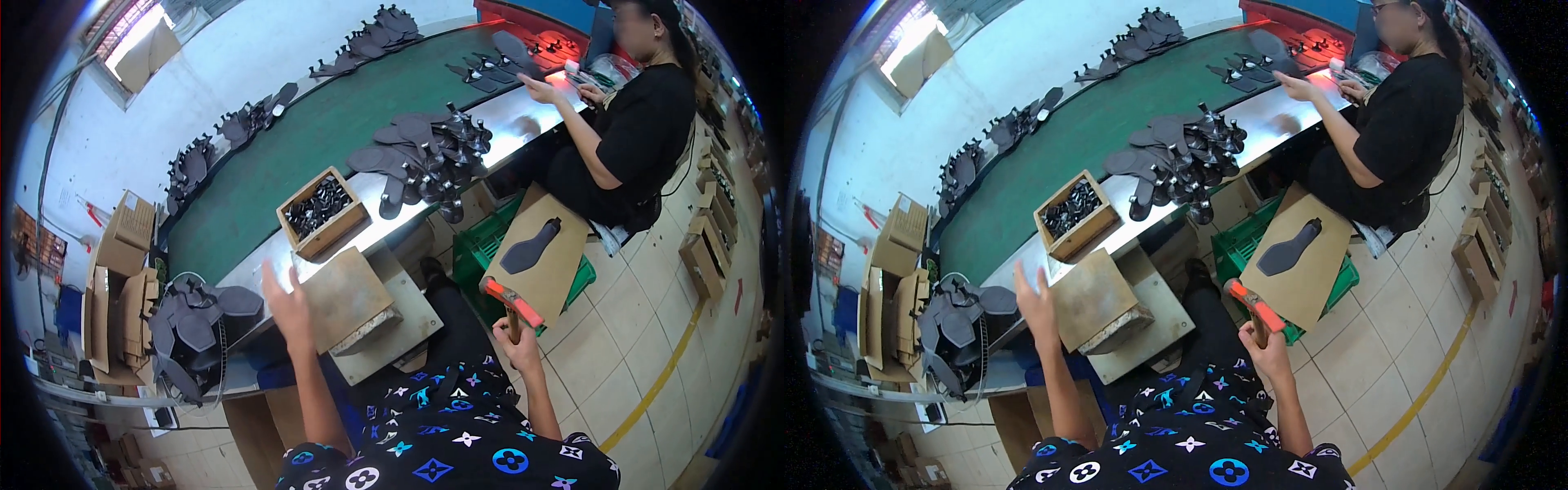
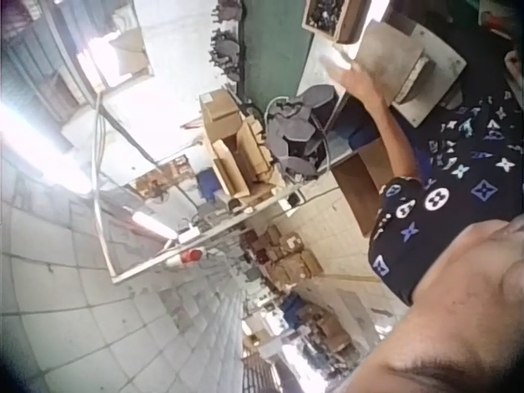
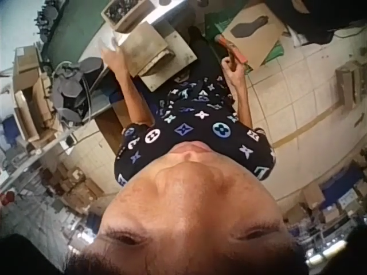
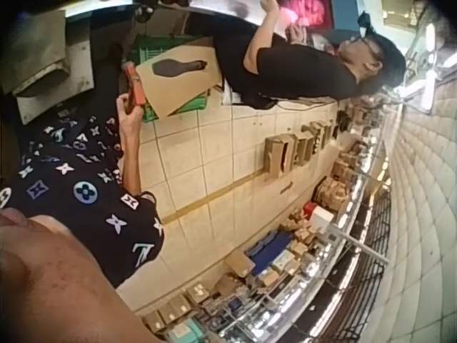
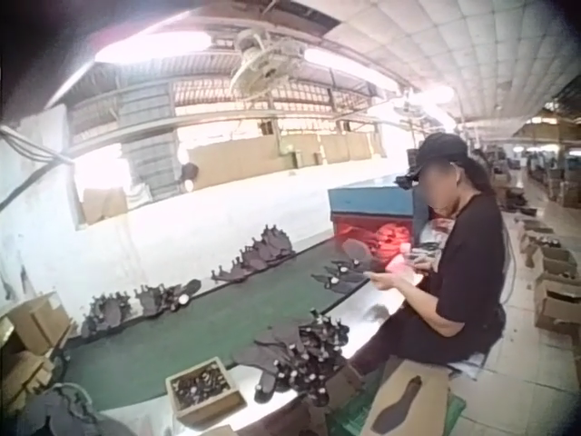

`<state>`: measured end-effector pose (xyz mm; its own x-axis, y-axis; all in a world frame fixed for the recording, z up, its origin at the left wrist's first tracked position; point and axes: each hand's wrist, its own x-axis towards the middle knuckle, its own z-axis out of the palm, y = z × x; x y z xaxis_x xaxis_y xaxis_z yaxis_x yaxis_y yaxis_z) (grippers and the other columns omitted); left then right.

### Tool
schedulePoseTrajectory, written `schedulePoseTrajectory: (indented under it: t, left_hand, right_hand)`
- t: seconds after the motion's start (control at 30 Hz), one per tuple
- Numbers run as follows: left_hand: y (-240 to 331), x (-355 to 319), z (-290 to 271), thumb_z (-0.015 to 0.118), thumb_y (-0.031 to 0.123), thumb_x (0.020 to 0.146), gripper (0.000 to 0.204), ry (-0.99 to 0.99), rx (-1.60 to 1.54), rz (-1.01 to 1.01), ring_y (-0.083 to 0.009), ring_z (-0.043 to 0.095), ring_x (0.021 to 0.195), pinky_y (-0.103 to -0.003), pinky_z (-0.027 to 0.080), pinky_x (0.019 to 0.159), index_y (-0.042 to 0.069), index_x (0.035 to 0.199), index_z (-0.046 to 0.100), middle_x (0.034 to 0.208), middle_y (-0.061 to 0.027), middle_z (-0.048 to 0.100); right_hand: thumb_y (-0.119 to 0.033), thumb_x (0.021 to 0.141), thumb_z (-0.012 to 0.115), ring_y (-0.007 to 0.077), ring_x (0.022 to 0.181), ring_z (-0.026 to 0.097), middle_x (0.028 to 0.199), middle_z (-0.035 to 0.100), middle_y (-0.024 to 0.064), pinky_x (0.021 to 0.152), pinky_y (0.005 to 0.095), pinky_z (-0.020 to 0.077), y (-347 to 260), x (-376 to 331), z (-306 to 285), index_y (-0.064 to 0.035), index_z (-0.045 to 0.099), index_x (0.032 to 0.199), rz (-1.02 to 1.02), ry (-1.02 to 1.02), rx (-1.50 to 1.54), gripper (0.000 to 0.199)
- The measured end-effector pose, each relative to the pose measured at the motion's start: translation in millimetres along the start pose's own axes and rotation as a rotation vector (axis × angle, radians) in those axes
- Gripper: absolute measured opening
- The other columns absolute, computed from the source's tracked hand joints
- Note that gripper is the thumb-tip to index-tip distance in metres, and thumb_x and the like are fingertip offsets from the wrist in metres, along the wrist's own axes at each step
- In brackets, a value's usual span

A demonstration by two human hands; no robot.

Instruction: Attaching shoe components using a hammer and small tacks on a workbench.

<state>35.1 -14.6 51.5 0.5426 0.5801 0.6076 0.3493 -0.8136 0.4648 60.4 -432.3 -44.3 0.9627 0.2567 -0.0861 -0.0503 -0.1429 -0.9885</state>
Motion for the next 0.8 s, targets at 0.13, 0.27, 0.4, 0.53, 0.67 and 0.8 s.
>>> schedulePoseTrajectory:
  t: [0.13, 0.27, 0.4, 0.53, 0.67, 0.8]
  left_hand:
    - [126, 61, 91, 0.064, 0.038, 0.095, 0.057, -0.415, -0.341, 0.248, -0.0375, 0.055, 0.126, -0.042, 0.039, 0.108, -0.007, 0.130, 0.057, 0.133, -0.0264, 0.058]
    - [169, 90, 225, 0.067, 0.045, 0.089, 0.058, -0.164, 0.028, 0.437, -0.0426, 0.044, 0.135, -0.067, 0.014, 0.115, -0.007, 0.114, 0.064, 0.131, -0.0293, 0.058]
    - [198, 96, 231, 0.067, 0.022, 0.084, 0.027, -0.130, -0.125, 0.467, -0.0327, 0.057, 0.120, -0.058, 0.017, 0.119, -0.001, 0.098, 0.070, 0.110, -0.0188, 0.067]
    - [180, 108, 148, 0.068, 0.019, 0.084, 0.022, -0.174, -0.013, 0.378, -0.0272, 0.065, 0.098, -0.054, 0.022, 0.119, 0.002, 0.098, 0.067, 0.096, -0.0123, 0.069]
    - [133, 117, 70, 0.066, 0.009, 0.086, 0.020, 0.158, 0.036, 0.418, -0.0282, 0.063, 0.108, -0.052, 0.027, 0.118, 0.006, 0.105, 0.064, 0.103, -0.0115, 0.067]
    - [72, 121, -4, 0.057, -0.012, 0.086, 0.036, 0.457, -0.111, 0.510, -0.0308, 0.063, 0.109, -0.048, 0.039, 0.112, 0.004, 0.117, 0.064, 0.106, -0.0136, 0.066]
  right_hand:
    - [-0.014, 0.092, 0.069, 0.0046, 0.055, 0.047, 0.066, 0.055, -0.0037, 0.053, 0.0228, 0.0363, 1, 10, -9, -0.0018, 0.067, 0.097, -0.030, 0.073, 0.118, 0.013]
    - [-0.009, 0.096, 0.062, 0.0033, 0.044, 0.040, 0.058, 0.049, -0.0042, 0.042, 0.0222, 0.0288, -38, 28, 10, 0.0025, 0.066, 0.096, -0.147, -0.081, 0.463, 0.012]
    - [-0.005, 0.095, 0.062, 0.0039, 0.043, 0.040, 0.058, 0.049, -0.0029, 0.041, 0.0225, 0.0288, -43, 23, 15, 0.0026, 0.065, 0.094, -0.206, 0.050, 0.487, 0.008]
    - [-0.004, 0.094, 0.063, 0.0043, 0.043, 0.040, 0.057, 0.049, -0.0021, 0.041, 0.0228, 0.0301, -20, 24, 4, 0.0019, 0.065, 0.092, -0.205, 0.051, 0.426, 0.007]
    - [-0.007, 0.096, 0.061, 0.0051, 0.042, 0.040, 0.054, 0.048, -0.0019, 0.041, 0.0230, 0.0313, -30, 37, 6, 0.0029, 0.065, 0.091, -0.151, -0.026, 0.459, 0.012]
    - [-0.007, 0.097, 0.057, 0.0061, 0.040, 0.034, 0.053, 0.042, -0.0018, 0.040, 0.0240, 0.0297, -26, 52, 26, 0.0040, 0.061, 0.092, -0.228, -0.107, 0.455, 0.012]
